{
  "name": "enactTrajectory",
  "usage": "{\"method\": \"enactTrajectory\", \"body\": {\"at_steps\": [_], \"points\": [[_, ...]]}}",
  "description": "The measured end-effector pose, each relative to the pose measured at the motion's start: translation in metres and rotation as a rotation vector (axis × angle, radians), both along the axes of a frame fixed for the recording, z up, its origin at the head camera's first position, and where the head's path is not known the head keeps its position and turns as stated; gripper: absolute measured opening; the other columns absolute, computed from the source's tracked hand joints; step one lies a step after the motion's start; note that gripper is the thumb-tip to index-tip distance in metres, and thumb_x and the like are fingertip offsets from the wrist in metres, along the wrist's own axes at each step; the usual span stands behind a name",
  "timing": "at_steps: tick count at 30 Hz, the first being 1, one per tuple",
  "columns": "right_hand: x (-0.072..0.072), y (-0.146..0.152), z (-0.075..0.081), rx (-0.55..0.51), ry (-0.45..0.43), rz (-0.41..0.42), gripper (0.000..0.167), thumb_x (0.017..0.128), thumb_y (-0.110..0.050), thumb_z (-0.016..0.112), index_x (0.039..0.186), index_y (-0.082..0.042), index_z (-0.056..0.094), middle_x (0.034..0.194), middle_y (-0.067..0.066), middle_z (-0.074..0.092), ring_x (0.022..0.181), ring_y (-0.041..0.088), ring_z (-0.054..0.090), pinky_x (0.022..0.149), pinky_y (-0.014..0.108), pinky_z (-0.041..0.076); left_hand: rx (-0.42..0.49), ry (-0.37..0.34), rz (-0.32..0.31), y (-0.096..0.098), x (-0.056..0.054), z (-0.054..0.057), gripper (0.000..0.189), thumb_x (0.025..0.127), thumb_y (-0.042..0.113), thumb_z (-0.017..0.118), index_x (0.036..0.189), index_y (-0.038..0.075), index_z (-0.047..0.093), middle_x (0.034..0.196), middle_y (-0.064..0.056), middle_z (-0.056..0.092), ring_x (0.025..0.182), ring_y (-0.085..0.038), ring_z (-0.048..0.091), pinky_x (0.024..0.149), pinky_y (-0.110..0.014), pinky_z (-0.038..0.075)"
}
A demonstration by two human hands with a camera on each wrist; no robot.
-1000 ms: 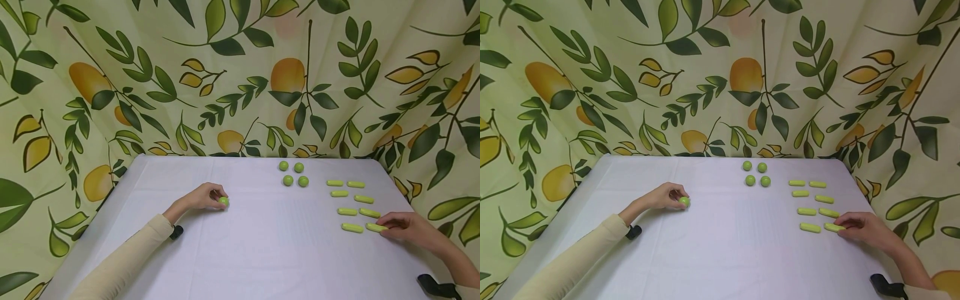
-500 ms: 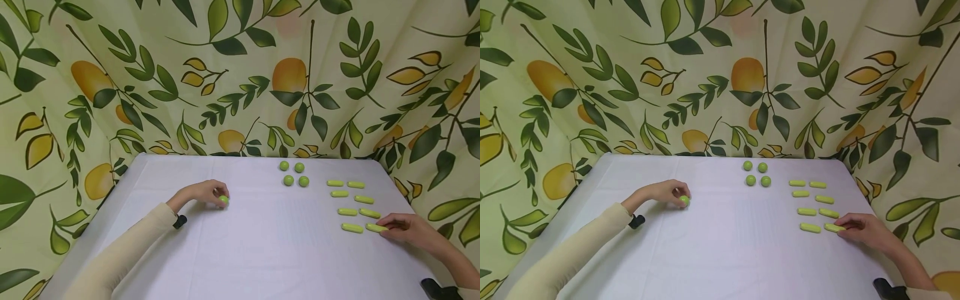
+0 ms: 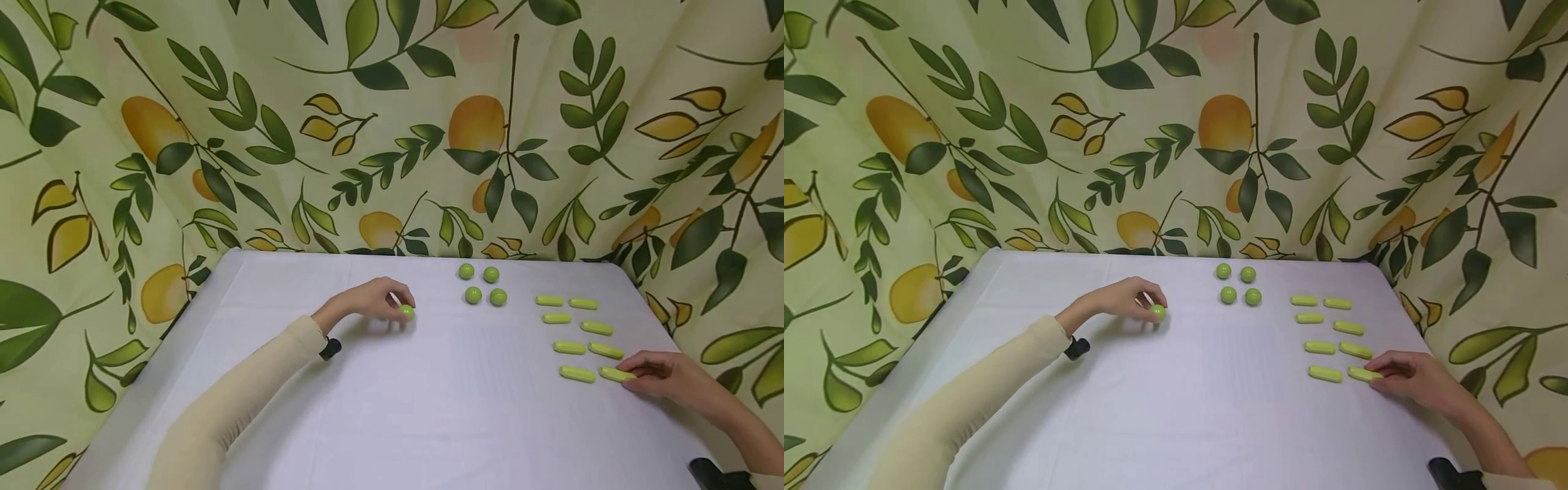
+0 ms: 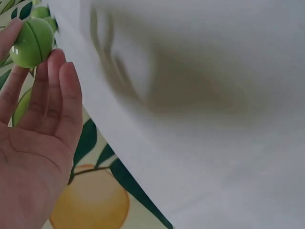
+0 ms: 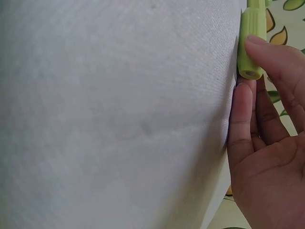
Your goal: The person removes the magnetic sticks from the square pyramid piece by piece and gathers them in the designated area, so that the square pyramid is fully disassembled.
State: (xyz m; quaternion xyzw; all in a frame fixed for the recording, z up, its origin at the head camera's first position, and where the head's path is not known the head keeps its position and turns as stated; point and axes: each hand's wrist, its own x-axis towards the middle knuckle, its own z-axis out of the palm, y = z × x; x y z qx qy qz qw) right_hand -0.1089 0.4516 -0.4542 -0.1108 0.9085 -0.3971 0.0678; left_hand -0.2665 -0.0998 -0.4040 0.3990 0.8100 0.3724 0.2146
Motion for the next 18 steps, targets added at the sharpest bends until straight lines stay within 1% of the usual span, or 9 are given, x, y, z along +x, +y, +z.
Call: {"method": "enactTrajectory", "body": {"at_steps": [1, 4, 8, 11, 15, 18], "points": [[0.000, 0.000, 0.000, 0.004, 0.002, 0.000, 0.015, 0.087, 0.002, 0.077, 0.102, 0.004, 0.072, 0.095, -0.006, 0.069, 0.078, 0.007, 0.061, 0.063, 0.023, 0.052, 0.011, 0.002, -0.001, 0.005, -0.001, 0.000, 0.019, 0.091, 0.006, 0.077, 0.108, 0.002, 0.072, 0.105, -0.002, 0.070, 0.100, -0.024, 0.067, 0.089, -0.028, 0.052], [0.001, -0.001, 0.000, 0.034, 0.000, -0.035, 0.018, 0.086, 0.000, 0.079, 0.102, 0.003, 0.073, 0.096, -0.005, 0.068, 0.079, 0.007, 0.061, 0.064, 0.023, 0.053, 0.042, 0.004, 0.004, 0.020, -0.005, -0.002, 0.019, 0.090, 0.005, 0.077, 0.108, 0.001, 0.071, 0.105, -0.003, 0.070, 0.099, -0.024, 0.068, 0.088, -0.027, 0.053], [0.003, -0.002, 0.001, 0.080, -0.023, -0.076, 0.023, 0.084, -0.004, 0.082, 0.105, 0.001, 0.074, 0.098, -0.001, 0.068, 0.080, 0.008, 0.061, 0.066, 0.024, 0.053, 0.067, -0.016, 0.041, 0.043, -0.008, -0.005, 0.021, 0.089, 0.006, 0.079, 0.108, 0.003, 0.071, 0.105, -0.003, 0.070, 0.094, -0.020, 0.069, 0.085, -0.026, 0.054], [0.003, -0.003, 0.000, 0.088, -0.019, -0.079, 0.024, 0.084, -0.005, 0.082, 0.106, 0.002, 0.074, 0.099, 0.002, 0.068, 0.080, 0.008, 0.061, 0.066, 0.025, 0.053, 0.096, -0.023, 0.058, 0.062, -0.008, -0.009, 0.021, 0.089, 0.007, 0.079, 0.108, 0.004, 0.071, 0.106, -0.003, 0.069, 0.094, -0.018, 0.069, 0.085, -0.024, 0.053], [0.003, -0.004, -0.001, 0.090, -0.008, -0.091, 0.024, 0.084, -0.005, 0.082, 0.105, 0.002, 0.074, 0.099, 0.002, 0.069, 0.079, 0.008, 0.060, 0.066, 0.024, 0.053, 0.140, -0.026, 0.036, 0.088, -0.004, -0.013, 0.023, 0.089, 0.006, 0.080, 0.110, 0.001, 0.072, 0.109, -0.004, 0.070, 0.097, -0.018, 0.068, 0.085, -0.023, 0.053], [0.003, -0.005, -0.001, 0.092, -0.011, -0.092, 0.024, 0.084, -0.005, 0.082, 0.105, 0.002, 0.074, 0.099, 0.002, 0.068, 0.079, 0.008, 0.060, 0.066, 0.024, 0.053, 0.139, -0.027, 0.010, 0.106, 0.000, -0.016, 0.027, 0.089, 0.007, 0.080, 0.113, 0.001, 0.073, 0.110, -0.001, 0.070, 0.096, -0.015, 0.067, 0.082, -0.022, 0.053]]}}
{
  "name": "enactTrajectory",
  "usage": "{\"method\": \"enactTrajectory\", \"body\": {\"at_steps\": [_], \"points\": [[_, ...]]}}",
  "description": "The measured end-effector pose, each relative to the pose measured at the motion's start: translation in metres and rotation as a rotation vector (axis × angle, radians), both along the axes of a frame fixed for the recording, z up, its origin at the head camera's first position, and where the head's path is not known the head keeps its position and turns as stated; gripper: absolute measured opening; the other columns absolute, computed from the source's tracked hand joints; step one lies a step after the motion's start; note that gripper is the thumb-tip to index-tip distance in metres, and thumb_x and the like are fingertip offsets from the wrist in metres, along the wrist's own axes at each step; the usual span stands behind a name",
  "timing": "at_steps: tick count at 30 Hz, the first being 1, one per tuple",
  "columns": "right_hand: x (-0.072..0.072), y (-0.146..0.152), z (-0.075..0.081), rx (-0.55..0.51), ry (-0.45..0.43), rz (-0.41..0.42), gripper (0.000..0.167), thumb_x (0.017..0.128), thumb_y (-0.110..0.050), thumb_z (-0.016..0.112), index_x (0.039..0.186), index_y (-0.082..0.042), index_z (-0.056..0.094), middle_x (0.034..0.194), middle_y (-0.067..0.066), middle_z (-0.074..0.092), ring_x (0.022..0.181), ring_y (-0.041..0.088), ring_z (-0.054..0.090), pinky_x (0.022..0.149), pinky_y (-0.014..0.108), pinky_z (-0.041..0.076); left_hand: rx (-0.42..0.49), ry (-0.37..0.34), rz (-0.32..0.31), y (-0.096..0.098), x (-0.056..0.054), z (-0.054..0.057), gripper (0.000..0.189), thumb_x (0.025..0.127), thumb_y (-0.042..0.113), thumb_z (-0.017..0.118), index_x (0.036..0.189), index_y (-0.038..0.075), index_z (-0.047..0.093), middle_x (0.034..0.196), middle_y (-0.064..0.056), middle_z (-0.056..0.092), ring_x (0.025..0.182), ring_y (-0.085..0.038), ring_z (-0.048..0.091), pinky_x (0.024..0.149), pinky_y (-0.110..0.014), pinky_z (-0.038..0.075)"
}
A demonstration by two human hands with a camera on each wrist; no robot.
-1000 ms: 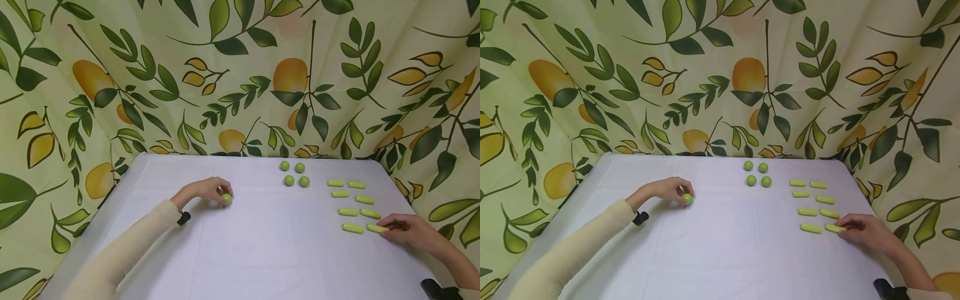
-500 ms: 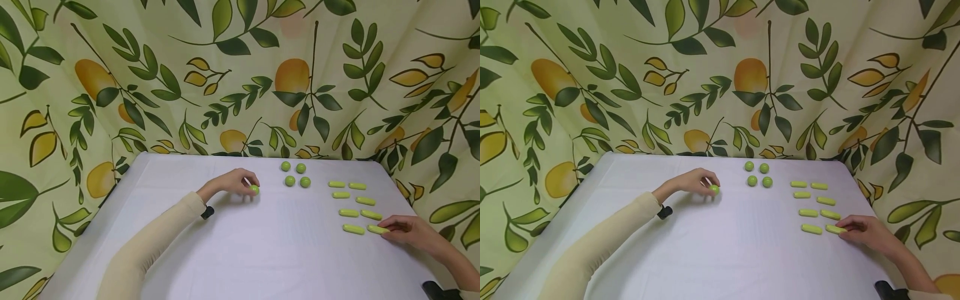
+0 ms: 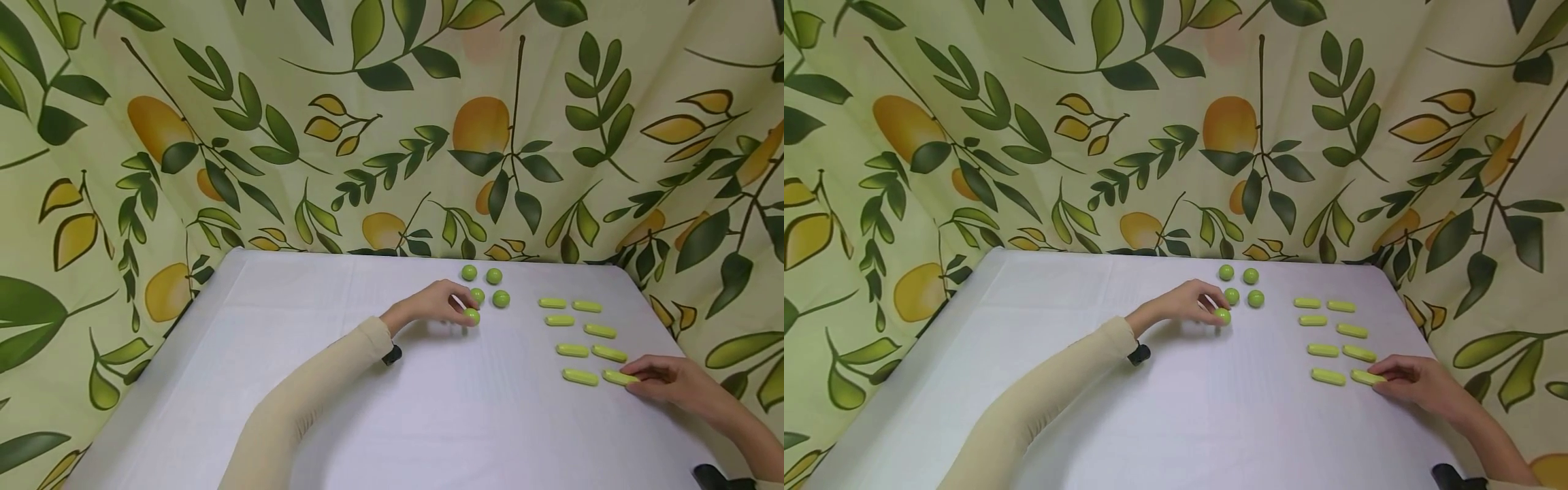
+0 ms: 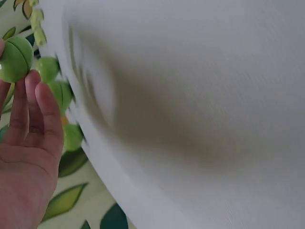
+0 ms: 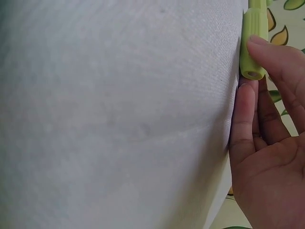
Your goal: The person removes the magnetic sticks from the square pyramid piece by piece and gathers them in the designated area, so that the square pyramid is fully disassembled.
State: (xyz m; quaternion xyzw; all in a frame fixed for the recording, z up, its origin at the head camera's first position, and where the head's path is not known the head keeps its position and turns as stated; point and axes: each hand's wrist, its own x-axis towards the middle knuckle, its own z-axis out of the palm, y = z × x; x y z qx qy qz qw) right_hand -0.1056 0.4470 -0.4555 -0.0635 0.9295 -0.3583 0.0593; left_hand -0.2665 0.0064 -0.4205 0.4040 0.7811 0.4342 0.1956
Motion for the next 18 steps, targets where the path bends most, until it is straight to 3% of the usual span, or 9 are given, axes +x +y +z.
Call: {"method": "enactTrajectory", "body": {"at_steps": [4, 9, 18], "points": [[0.000, 0.000, 0.000, -0.003, -0.003, -0.002, 0.024, 0.084, -0.005, 0.082, 0.106, 0.002, 0.074, 0.100, 0.002, 0.068, 0.080, 0.008, 0.060, 0.066, 0.024, 0.053, -0.019, 0.002, -0.010, 0.020, 0.004, -0.002, 0.028, 0.089, 0.009, 0.081, 0.116, 0.003, 0.073, 0.107, 0.005, 0.070, 0.092, -0.008, 0.067, 0.077, -0.021, 0.053], [0.000, 0.000, 0.001, 0.001, -0.010, -0.012, 0.024, 0.085, -0.005, 0.081, 0.107, 0.002, 0.074, 0.100, 0.003, 0.068, 0.080, 0.007, 0.060, 0.066, 0.024, 0.053, -0.024, 0.015, 0.033, 0.039, 0.005, -0.005, 0.026, 0.089, 0.013, 0.081, 0.114, 0.008, 0.074, 0.104, 0.010, 0.070, 0.089, -0.002, 0.065, 0.076, -0.018, 0.052], [0.000, 0.000, -0.002, -0.003, -0.016, -0.021, 0.025, 0.085, -0.005, 0.081, 0.107, 0.003, 0.073, 0.100, 0.003, 0.068, 0.080, 0.007, 0.060, 0.066, 0.024, 0.053, 0.005, -0.015, 0.109, 0.053, 0.005, -0.014, 0.024, 0.084, 0.011, 0.086, 0.106, 0.008, 0.076, 0.098, 0.010, 0.072, 0.083, 0.000, 0.066, 0.074, -0.017, 0.052]]}}
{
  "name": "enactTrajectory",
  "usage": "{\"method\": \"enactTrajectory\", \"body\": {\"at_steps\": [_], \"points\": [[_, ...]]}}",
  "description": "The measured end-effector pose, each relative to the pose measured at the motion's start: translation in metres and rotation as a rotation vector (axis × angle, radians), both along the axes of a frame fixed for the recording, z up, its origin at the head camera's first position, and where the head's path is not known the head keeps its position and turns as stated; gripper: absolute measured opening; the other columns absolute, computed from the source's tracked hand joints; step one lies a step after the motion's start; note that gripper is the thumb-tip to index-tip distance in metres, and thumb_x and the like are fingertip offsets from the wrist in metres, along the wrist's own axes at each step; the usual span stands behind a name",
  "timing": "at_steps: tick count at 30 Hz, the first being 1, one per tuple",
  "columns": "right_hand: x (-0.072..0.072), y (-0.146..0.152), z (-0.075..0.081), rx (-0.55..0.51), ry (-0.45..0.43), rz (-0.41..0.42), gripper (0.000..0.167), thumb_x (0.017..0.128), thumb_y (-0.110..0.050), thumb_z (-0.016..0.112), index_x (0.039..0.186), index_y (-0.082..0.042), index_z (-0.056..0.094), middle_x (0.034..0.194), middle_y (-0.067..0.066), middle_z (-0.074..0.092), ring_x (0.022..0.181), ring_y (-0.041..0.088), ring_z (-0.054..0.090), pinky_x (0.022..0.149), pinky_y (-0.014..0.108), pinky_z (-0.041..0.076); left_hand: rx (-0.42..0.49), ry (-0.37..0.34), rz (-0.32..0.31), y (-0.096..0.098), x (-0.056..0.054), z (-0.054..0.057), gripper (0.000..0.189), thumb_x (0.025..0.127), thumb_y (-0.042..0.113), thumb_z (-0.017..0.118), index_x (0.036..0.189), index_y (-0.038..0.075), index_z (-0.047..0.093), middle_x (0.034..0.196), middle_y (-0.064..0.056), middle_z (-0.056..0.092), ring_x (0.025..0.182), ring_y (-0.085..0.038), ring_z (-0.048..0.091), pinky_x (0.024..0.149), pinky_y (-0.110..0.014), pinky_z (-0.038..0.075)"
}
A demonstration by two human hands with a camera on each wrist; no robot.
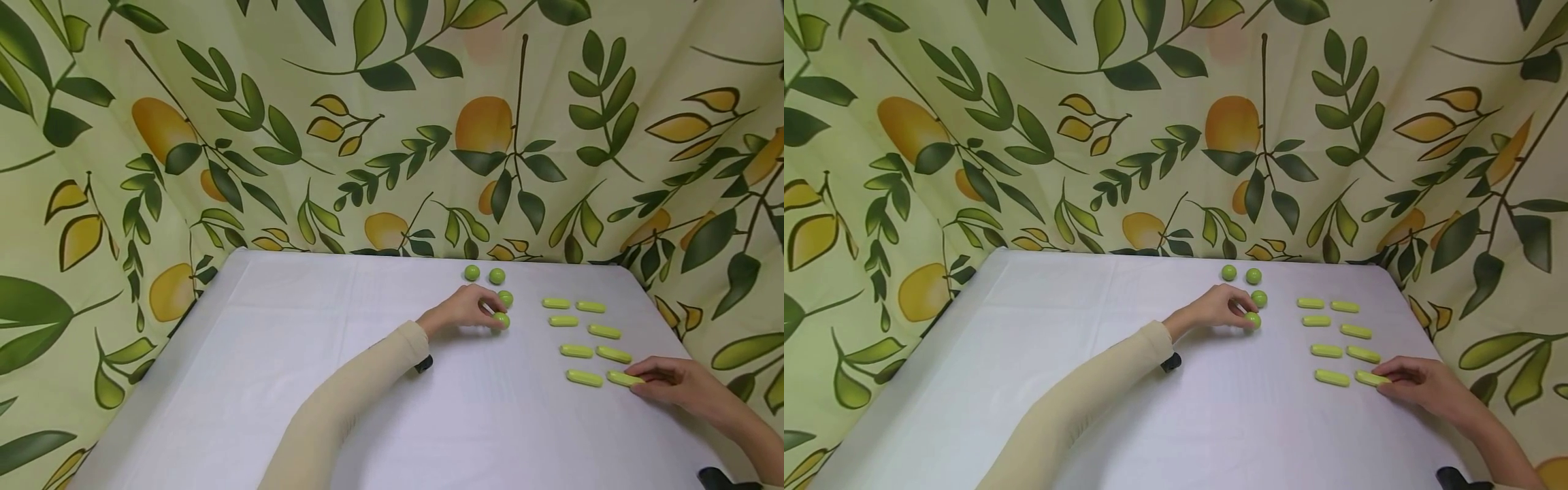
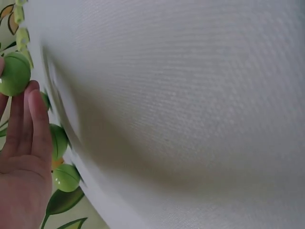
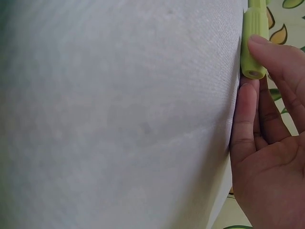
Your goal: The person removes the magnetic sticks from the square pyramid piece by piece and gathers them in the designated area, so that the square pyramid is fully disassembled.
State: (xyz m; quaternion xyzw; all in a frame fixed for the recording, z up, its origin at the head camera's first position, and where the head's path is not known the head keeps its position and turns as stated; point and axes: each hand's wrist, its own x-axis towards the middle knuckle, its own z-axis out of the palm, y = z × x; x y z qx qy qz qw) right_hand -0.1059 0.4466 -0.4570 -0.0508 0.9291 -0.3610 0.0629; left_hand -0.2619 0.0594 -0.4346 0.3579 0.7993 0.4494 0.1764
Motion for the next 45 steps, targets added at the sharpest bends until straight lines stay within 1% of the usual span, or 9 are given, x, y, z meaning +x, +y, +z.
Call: {"method": "enactTrajectory", "body": {"at_steps": [3, 8, 14, 24, 30, 38, 41, 45], "points": [[0.000, 0.000, 0.000, -0.002, 0.001, 0.002, 0.024, 0.086, -0.004, 0.080, 0.107, 0.003, 0.073, 0.099, 0.003, 0.068, 0.080, 0.008, 0.060, 0.066, 0.024, 0.053, -0.018, 0.014, 0.009, 0.000, 0.001, 0.000, 0.024, 0.084, 0.010, 0.085, 0.107, 0.007, 0.076, 0.099, 0.008, 0.072, 0.084, 0.000, 0.066, 0.077, -0.015, 0.051], [0.000, 0.000, -0.001, -0.005, 0.004, -0.001, 0.024, 0.086, -0.003, 0.080, 0.108, 0.004, 0.073, 0.099, 0.003, 0.068, 0.080, 0.008, 0.061, 0.065, 0.025, 0.053, -0.066, 0.033, 0.021, -0.002, 0.001, 0.001, 0.025, 0.086, 0.011, 0.085, 0.109, 0.008, 0.076, 0.100, 0.009, 0.071, 0.085, 0.001, 0.064, 0.078, -0.014, 0.050], [0.000, 0.000, -0.001, -0.007, 0.010, -0.003, 0.024, 0.086, -0.003, 0.080, 0.107, 0.004, 0.073, 0.099, 0.002, 0.068, 0.080, 0.007, 0.061, 0.066, 0.024, 0.053, -0.073, 0.030, 0.029, -0.004, -0.001, 0.001, 0.026, 0.085, 0.012, 0.085, 0.110, 0.008, 0.076, 0.101, 0.010, 0.071, 0.085, 0.001, 0.064, 0.077, -0.014, 0.050], [0.000, 0.001, -0.002, 0.004, 0.016, 0.003, 0.024, 0.085, -0.003, 0.080, 0.107, 0.003, 0.073, 0.099, 0.002, 0.068, 0.080, 0.006, 0.061, 0.066, 0.024, 0.053, -0.086, 0.054, 0.029, -0.005, -0.003, -0.004, 0.025, 0.085, 0.012, 0.085, 0.108, 0.007, 0.077, 0.099, 0.008, 0.072, 0.085, 0.003, 0.064, 0.078, -0.013, 0.049], [0.000, 0.001, -0.002, -0.005, 0.021, 0.007, 0.024, 0.085, -0.002, 0.081, 0.106, 0.004, 0.073, 0.099, 0.000, 0.068, 0.080, 0.006, 0.061, 0.066, 0.024, 0.053, -0.085, 0.030, 0.031, -0.005, -0.004, -0.003, 0.026, 0.085, 0.011, 0.085, 0.108, 0.006, 0.076, 0.098, 0.008, 0.072, 0.085, 0.002, 0.064, 0.078, -0.013, 0.049], [0.000, 0.001, -0.002, -0.003, 0.018, 0.009, 0.024, 0.085, -0.002, 0.080, 0.107, 0.004, 0.073, 0.099, 0.001, 0.068, 0.080, 0.006, 0.061, 0.066, 0.024, 0.054, -0.068, 0.008, 0.024, -0.008, -0.004, -0.002, 0.031, 0.085, 0.011, 0.085, 0.113, 0.003, 0.074, 0.099, 0.007, 0.072, 0.086, 0.002, 0.065, 0.079, -0.014, 0.050], [0.000, 0.002, -0.002, -0.008, 0.014, 0.011, 0.024, 0.085, -0.003, 0.080, 0.107, 0.004, 0.073, 0.099, 0.000, 0.068, 0.080, 0.006, 0.061, 0.066, 0.023, 0.054, -0.053, -0.003, 0.016, -0.012, -0.005, -0.001, 0.032, 0.085, 0.011, 0.085, 0.113, 0.002, 0.073, 0.102, 0.005, 0.072, 0.087, 0.001, 0.066, 0.080, -0.014, 0.050], [0.000, 0.002, -0.002, -0.022, 0.007, 0.017, 0.023, 0.086, -0.002, 0.080, 0.107, 0.004, 0.073, 0.099, -0.001, 0.068, 0.081, 0.007, 0.061, 0.066, 0.023, 0.053, -0.033, -0.008, 0.003, -0.026, -0.005, -0.001, 0.031, 0.086, 0.009, 0.084, 0.113, 0.001, 0.072, 0.108, -0.003, 0.072, 0.089, -0.003, 0.067, 0.081, -0.016, 0.051]]}}
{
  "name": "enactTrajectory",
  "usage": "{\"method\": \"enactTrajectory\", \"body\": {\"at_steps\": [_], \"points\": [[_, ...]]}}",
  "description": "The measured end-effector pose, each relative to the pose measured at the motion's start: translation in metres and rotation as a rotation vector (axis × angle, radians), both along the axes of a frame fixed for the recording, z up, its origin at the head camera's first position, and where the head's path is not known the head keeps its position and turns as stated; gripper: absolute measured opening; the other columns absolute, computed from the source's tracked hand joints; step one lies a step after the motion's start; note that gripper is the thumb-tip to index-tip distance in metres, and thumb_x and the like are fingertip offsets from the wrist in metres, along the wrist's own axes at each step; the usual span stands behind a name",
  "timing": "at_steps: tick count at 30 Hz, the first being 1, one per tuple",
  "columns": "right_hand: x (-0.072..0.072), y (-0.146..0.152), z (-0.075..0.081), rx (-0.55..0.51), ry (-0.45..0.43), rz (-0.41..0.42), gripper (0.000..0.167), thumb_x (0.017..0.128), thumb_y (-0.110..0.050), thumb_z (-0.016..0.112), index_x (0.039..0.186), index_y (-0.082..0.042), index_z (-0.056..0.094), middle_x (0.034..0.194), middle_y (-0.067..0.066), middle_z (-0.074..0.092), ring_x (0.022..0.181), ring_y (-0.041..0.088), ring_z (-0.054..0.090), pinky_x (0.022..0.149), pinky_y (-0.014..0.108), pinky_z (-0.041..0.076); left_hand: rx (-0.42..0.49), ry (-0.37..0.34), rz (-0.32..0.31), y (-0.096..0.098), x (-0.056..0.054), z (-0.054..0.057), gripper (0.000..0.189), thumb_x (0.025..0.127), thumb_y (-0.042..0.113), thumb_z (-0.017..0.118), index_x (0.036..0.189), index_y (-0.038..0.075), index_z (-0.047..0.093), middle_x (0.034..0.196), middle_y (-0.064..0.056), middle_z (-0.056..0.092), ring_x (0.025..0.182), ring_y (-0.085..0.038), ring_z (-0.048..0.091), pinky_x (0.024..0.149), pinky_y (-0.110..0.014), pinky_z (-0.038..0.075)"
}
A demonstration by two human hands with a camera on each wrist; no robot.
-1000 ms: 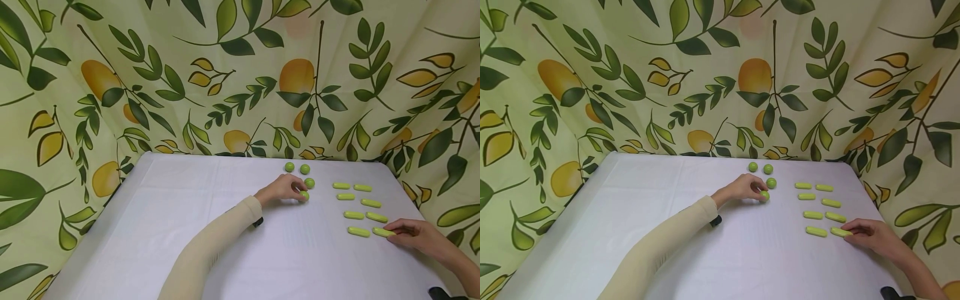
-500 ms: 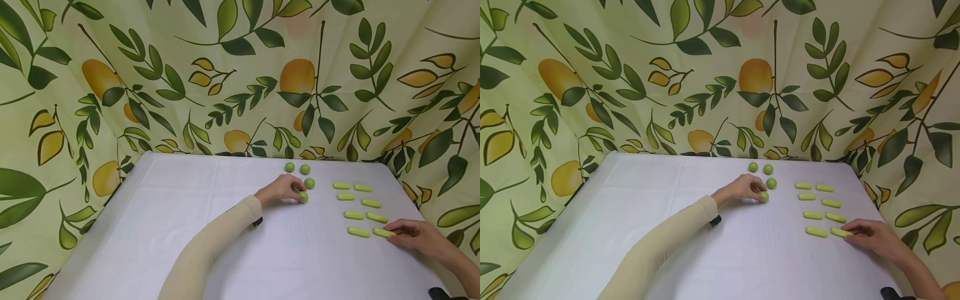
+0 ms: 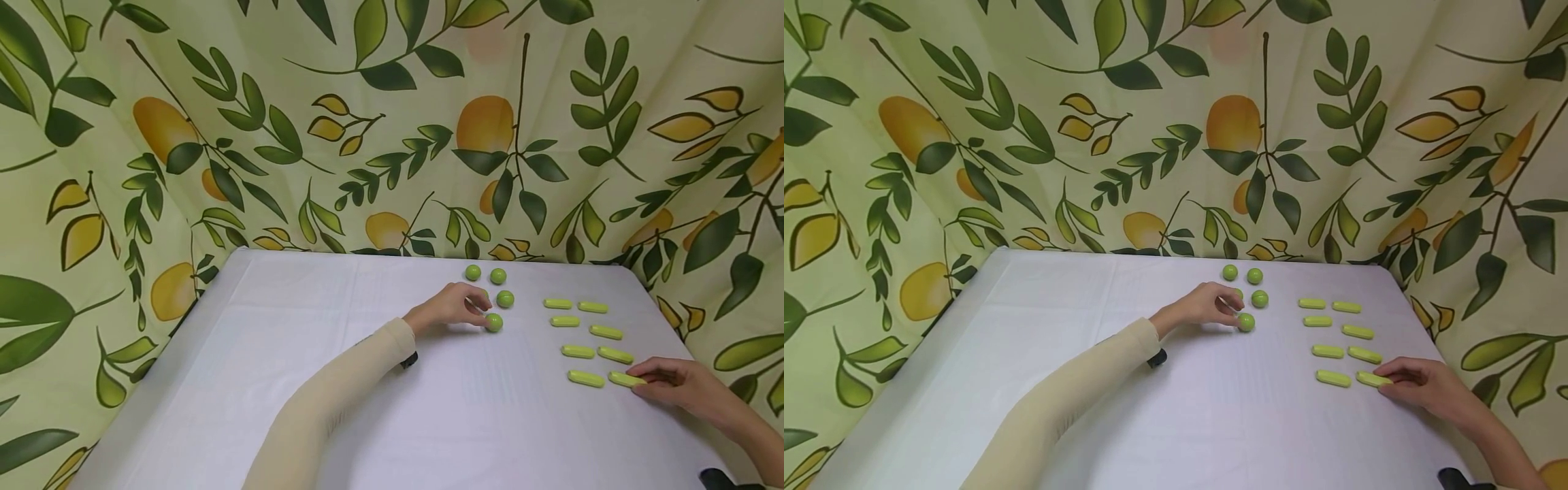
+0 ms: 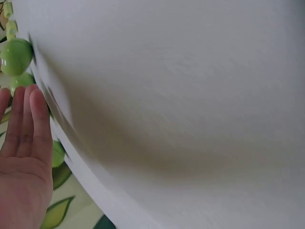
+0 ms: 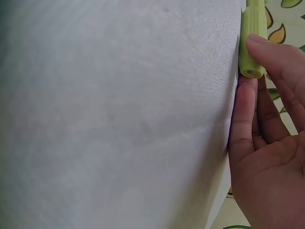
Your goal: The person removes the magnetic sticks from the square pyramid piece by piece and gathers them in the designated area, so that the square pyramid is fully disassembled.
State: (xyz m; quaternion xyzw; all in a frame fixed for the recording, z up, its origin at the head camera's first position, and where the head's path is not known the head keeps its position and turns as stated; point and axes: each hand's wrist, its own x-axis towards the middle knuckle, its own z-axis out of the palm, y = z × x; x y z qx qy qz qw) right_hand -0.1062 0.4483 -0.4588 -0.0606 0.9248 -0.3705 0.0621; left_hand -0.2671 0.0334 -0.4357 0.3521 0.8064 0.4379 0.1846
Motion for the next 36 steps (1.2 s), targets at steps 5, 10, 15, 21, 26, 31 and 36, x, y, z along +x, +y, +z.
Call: {"method": "enactTrajectory", "body": {"at_steps": [5, 10, 15, 21, 26, 31, 36], "points": [[-0.001, -0.002, 0.000, 0.015, -0.004, 0.002, 0.025, 0.086, -0.004, 0.080, 0.108, 0.003, 0.073, 0.101, 0.002, 0.068, 0.081, 0.006, 0.061, 0.067, 0.024, 0.054, 0.005, 0.008, 0.012, -0.031, 0.000, 0.003, 0.033, 0.088, 0.008, 0.082, 0.117, -0.001, 0.070, 0.114, -0.011, 0.071, 0.092, -0.009, 0.068, 0.083, -0.019, 0.052], [-0.004, -0.003, 0.000, 0.025, 0.022, 0.019, 0.025, 0.085, -0.004, 0.081, 0.108, 0.002, 0.072, 0.100, 0.002, 0.068, 0.081, 0.005, 0.062, 0.066, 0.024, 0.054, 0.007, 0.011, 0.030, -0.070, 0.002, 0.010, 0.033, 0.089, 0.008, 0.080, 0.118, -0.003, 0.069, 0.115, -0.015, 0.070, 0.096, -0.015, 0.069, 0.084, -0.023, 0.053], [-0.003, -0.003, 0.003, 0.038, 0.004, 0.019, 0.025, 0.085, -0.005, 0.081, 0.107, 0.003, 0.072, 0.101, 0.005, 0.069, 0.081, 0.005, 0.061, 0.066, 0.024, 0.054, 0.002, 0.011, 0.026, -0.112, 0.013, 0.011, 0.030, 0.089, 0.009, 0.080, 0.115, -0.002, 0.070, 0.112, -0.015, 0.070, 0.094, -0.014, 0.069, 0.082, -0.026, 0.055], [0.001, -0.003, 0.005, 0.056, -0.011, 0.010, 0.027, 0.085, -0.006, 0.081, 0.108, 0.004, 0.072, 0.103, 0.007, 0.068, 0.082, 0.004, 0.061, 0.067, 0.025, 0.054, -0.020, 0.010, 0.021, -0.164, 0.037, 0.011, 0.026, 0.090, 0.010, 0.080, 0.112, 0.000, 0.071, 0.108, -0.009, 0.071, 0.093, -0.013, 0.069, 0.083, -0.028, 0.056], [0.000, -0.004, 0.007, 0.015, 0.019, 0.033, 0.029, 0.084, -0.004, 0.082, 0.109, 0.006, 0.071, 0.101, 0.001, 0.069, 0.082, 0.003, 0.062, 0.066, 0.024, 0.054, -0.024, 0.037, 0.042, -0.205, 0.055, 0.014, 0.024, 0.091, 0.014, 0.079, 0.111, 0.002, 0.072, 0.107, -0.006, 0.071, 0.093, -0.016, 0.070, 0.084, -0.030, 0.056], [-0.001, -0.005, 0.012, -0.015, -0.020, 0.037, 0.040, 0.084, -0.004, 0.082, 0.117, 0.011, 0.066, 0.109, 0.012, 0.068, 0.086, 0.001, 0.064, 0.069, 0.024, 0.056, -0.013, 0.036, 0.085, -0.237, 0.071, 0.019, 0.025, 0.093, 0.015, 0.077, 0.113, 0.001, 0.071, 0.108, -0.009, 0.071, 0.094, -0.021, 0.070, 0.085, -0.034, 0.056], [0.002, 0.001, 0.014, 0.024, 0.016, 0.006, 0.043, 0.086, -0.006, 0.081, 0.122, 0.011, 0.064, 0.113, 0.020, 0.067, 0.087, 0.001, 0.065, 0.070, 0.025, 0.057, 0.011, 0.041, 0.125, -0.265, 0.082, 0.020, 0.023, 0.095, 0.013, 0.074, 0.114, 0.000, 0.071, 0.111, -0.013, 0.070, 0.096, -0.026, 0.069, 0.086, -0.037, 0.056]]}}
